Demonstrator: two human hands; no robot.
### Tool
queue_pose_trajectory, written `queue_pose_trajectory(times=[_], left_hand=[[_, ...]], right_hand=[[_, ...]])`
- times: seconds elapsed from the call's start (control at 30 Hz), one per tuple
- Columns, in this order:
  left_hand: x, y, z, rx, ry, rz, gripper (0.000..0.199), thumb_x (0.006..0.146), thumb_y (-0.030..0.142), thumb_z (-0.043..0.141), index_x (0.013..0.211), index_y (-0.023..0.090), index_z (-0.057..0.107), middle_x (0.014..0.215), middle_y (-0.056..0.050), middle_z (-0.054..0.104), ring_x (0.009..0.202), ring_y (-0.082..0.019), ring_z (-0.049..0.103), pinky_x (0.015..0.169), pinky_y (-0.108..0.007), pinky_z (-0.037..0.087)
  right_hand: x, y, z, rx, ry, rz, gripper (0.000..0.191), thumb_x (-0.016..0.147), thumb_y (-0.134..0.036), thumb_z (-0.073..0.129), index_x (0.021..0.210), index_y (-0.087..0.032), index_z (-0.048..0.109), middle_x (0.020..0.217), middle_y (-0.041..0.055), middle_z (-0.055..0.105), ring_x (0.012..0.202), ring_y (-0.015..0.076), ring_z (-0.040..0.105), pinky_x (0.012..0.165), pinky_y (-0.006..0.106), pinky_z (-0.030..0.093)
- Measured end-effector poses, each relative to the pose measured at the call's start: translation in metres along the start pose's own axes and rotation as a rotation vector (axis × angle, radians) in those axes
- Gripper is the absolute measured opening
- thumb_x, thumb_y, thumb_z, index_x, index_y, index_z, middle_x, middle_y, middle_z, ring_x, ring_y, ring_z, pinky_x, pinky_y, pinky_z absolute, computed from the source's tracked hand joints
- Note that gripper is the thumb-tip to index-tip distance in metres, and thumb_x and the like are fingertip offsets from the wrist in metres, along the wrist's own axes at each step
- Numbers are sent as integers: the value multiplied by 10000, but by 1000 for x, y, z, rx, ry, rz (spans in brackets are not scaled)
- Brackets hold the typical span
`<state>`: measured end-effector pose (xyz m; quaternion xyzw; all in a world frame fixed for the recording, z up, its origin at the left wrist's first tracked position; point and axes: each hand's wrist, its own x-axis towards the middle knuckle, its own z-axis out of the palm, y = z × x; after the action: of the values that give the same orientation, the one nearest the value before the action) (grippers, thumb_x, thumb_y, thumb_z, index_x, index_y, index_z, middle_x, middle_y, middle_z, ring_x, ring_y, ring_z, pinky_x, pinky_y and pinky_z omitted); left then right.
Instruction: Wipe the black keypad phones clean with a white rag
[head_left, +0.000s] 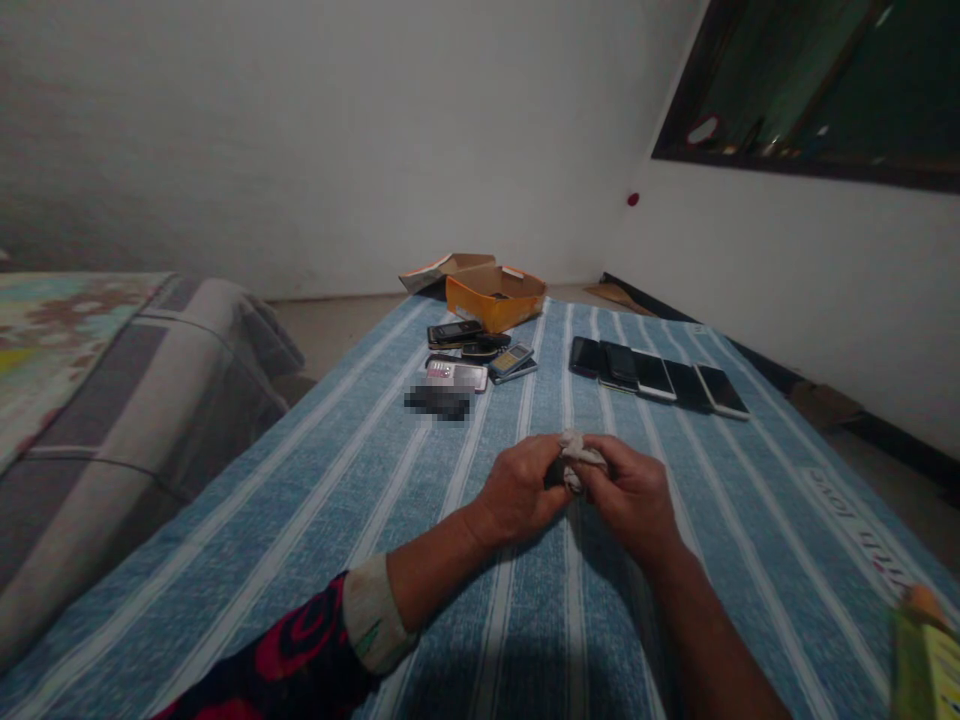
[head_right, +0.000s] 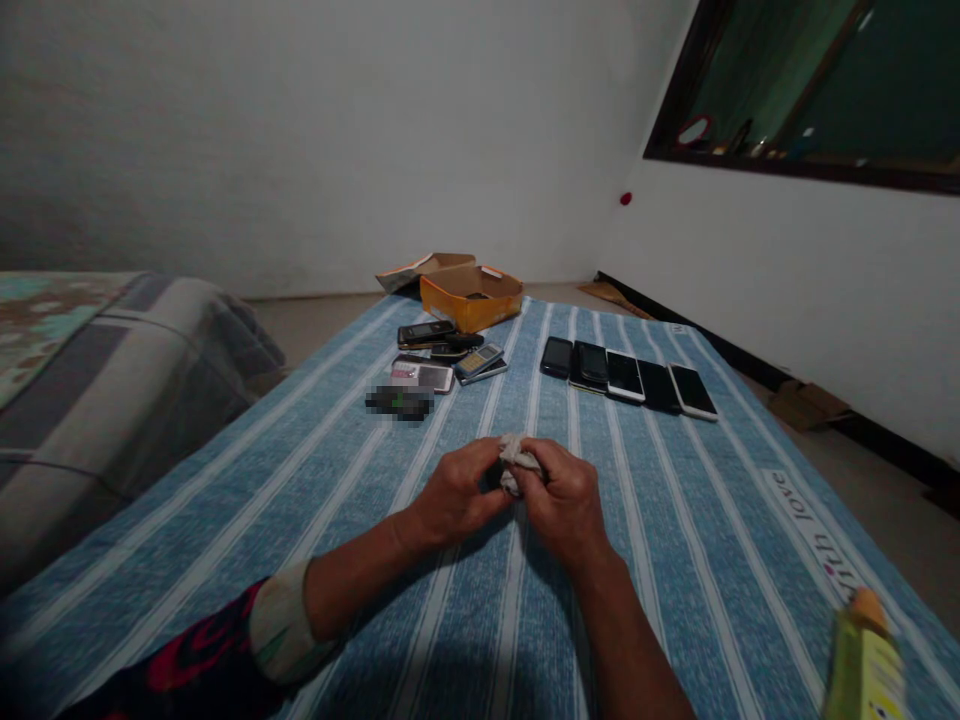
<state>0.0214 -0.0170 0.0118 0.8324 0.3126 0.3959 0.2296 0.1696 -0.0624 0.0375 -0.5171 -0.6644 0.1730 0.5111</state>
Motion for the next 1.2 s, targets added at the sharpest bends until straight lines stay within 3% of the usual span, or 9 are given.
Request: queue_pose_trajectory(times=[0.1, 0.23, 0.33, 0.43, 0.6, 0.77, 0.97, 1.2], left_hand=[[0, 1, 1, 20, -10, -12, 206, 781, 232, 622, 976, 176, 592, 914, -54, 668, 855, -200, 628, 791, -325, 508], [0, 7, 1, 28, -40, 8, 210, 789, 274, 635, 968, 175, 586, 929, -63, 669, 883, -214, 621, 810, -338, 497], [0, 10, 3, 34, -36, 4, 193, 818, 312, 608, 949, 173, 584, 912, -65, 665, 879, -214, 616, 796, -340, 495], [-1, 7, 6, 24, -27, -8, 227, 809, 316, 620, 986, 180, 578, 935, -61, 666, 899, -214, 613, 807, -346, 492], [-1, -3, 10, 56, -52, -46, 285, 736, 235, 681, 998, 183, 583, 965, -55, 664, 917, -224, 610, 831, -356, 483], [-2, -8, 10, 109, -66, -94, 267, 724, 247, 691, 963, 176, 594, 927, -53, 660, 884, -228, 603, 792, -356, 480], [-4, -4, 10, 277, -8, -39, 193, 741, 303, 683, 845, 174, 584, 799, -45, 614, 796, -216, 565, 732, -336, 467], [-5, 2, 6, 412, -18, -79, 160, 734, 277, 657, 816, 172, 568, 786, -60, 595, 795, -233, 548, 702, -342, 473]], right_hand=[[1, 3, 7, -27, 121, 24, 110, 778, -215, 623, 851, -214, 706, 741, 3, 703, 649, 157, 635, 650, 269, 493], [5, 14, 12, 187, 267, 279, 139, 753, -315, 672, 822, -195, 678, 669, -10, 651, 592, 147, 592, 557, 254, 467], [8, 21, 9, 478, 257, 433, 215, 730, -374, 703, 821, -185, 654, 675, -9, 637, 572, 136, 573, 517, 241, 453], [9, 24, 6, 684, 184, 494, 261, 711, -390, 732, 833, -178, 642, 694, -1, 635, 575, 127, 567, 521, 235, 450], [8, 26, 5, 807, 145, 543, 257, 713, -376, 740, 828, -170, 636, 682, -10, 622, 525, 101, 527, 490, 220, 424], [8, 28, 5, 778, 184, 533, 248, 726, -381, 715, 834, -175, 628, 662, -5, 625, 516, 117, 539, 469, 232, 415], [8, 30, 2, 707, 290, 508, 282, 729, -407, 701, 867, -176, 617, 646, -13, 624, 489, 118, 534, 453, 232, 415], [7, 37, 3, 698, 290, 525, 303, 712, -418, 711, 863, -170, 625, 692, 3, 640, 526, 129, 558, 449, 234, 433]])
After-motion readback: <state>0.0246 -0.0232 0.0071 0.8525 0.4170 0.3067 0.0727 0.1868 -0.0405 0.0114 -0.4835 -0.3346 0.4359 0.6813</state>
